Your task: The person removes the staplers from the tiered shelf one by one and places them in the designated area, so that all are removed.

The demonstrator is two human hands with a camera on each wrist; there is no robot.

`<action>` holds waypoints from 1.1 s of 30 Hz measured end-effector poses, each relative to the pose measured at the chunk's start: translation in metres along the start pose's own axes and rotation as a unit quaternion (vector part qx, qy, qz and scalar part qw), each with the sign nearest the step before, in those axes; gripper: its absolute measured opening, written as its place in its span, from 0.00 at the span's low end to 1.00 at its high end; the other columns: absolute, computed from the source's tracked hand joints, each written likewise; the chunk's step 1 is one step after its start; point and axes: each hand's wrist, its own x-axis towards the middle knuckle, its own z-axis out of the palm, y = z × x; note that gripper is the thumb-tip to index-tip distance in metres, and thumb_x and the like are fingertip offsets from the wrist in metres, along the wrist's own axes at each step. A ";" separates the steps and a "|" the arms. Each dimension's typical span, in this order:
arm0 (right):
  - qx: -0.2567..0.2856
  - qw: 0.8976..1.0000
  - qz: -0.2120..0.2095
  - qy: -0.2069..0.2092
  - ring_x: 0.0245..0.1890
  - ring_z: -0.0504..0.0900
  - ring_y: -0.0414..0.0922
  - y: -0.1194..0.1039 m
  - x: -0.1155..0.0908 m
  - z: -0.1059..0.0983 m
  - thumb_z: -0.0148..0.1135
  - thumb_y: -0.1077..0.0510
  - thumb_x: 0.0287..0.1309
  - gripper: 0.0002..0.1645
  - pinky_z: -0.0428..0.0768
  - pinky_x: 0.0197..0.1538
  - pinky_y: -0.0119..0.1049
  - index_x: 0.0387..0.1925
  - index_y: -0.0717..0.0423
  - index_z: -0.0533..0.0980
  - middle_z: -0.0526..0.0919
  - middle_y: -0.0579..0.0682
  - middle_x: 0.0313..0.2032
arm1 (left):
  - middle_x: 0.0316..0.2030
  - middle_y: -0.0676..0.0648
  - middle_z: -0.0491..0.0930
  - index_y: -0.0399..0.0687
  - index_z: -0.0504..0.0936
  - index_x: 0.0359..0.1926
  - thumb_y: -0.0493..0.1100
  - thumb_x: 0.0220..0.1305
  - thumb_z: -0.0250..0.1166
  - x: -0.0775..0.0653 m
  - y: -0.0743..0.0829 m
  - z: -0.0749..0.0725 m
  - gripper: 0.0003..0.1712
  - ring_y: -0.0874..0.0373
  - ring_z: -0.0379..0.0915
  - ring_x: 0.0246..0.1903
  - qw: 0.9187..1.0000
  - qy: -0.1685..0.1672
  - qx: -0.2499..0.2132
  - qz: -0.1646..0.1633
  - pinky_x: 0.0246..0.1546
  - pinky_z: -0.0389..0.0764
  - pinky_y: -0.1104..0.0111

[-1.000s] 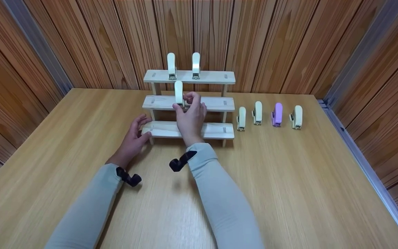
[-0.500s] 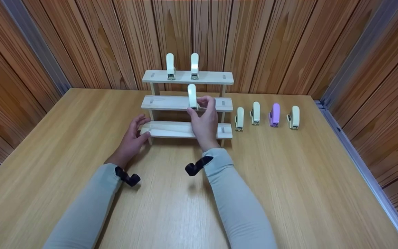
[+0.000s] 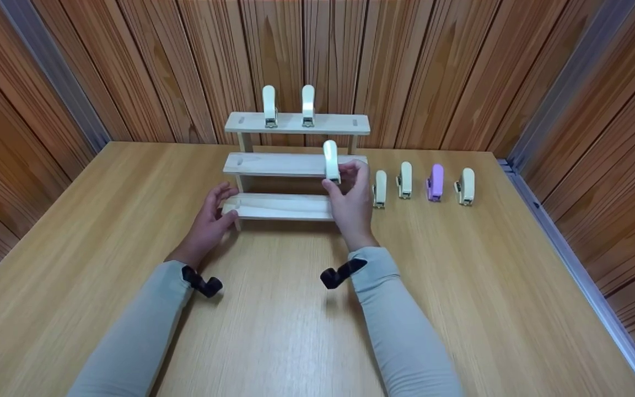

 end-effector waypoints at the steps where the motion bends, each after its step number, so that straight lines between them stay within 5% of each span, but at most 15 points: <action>1: -0.004 1.000 0.003 0.002 0.59 0.76 0.46 0.000 0.000 -0.004 0.72 0.63 0.58 0.30 0.69 0.68 0.39 0.57 0.56 0.65 0.74 0.52 0.56 | 0.69 0.60 0.66 0.57 0.52 0.78 0.43 0.72 0.58 0.000 0.000 0.000 0.39 0.60 0.51 0.74 1.000 0.001 -0.001 -0.001 0.74 0.52 0.55; 14: -0.040 0.999 0.029 0.011 0.57 0.74 0.45 0.006 -0.005 -0.042 0.72 0.57 0.60 0.34 0.69 0.65 0.41 0.62 0.56 0.65 0.75 0.51 0.57 | 0.71 0.57 0.64 0.64 0.52 0.77 0.45 0.73 0.58 -0.001 0.000 0.000 0.38 0.58 0.48 0.75 1.000 -0.002 0.001 -0.011 0.75 0.51 0.53; 29: -0.052 0.998 0.030 0.030 0.58 0.75 0.45 0.016 -0.009 -0.081 0.70 0.60 0.61 0.33 0.70 0.65 0.46 0.66 0.55 0.69 0.77 0.53 0.59 | 0.72 0.55 0.65 0.55 0.52 0.78 0.43 0.74 0.57 0.001 0.001 -0.001 0.37 0.56 0.48 0.76 1.000 -0.004 0.011 0.003 0.74 0.53 0.53; 33: -0.052 0.996 0.058 0.032 0.58 0.74 0.45 0.020 -0.010 -0.092 0.69 0.57 0.63 0.32 0.70 0.64 0.42 0.67 0.52 0.70 0.76 0.52 0.60 | 0.71 0.57 0.65 0.57 0.52 0.78 0.44 0.73 0.58 0.002 0.000 -0.001 0.38 0.57 0.49 0.75 1.000 -0.003 0.009 -0.003 0.74 0.53 0.54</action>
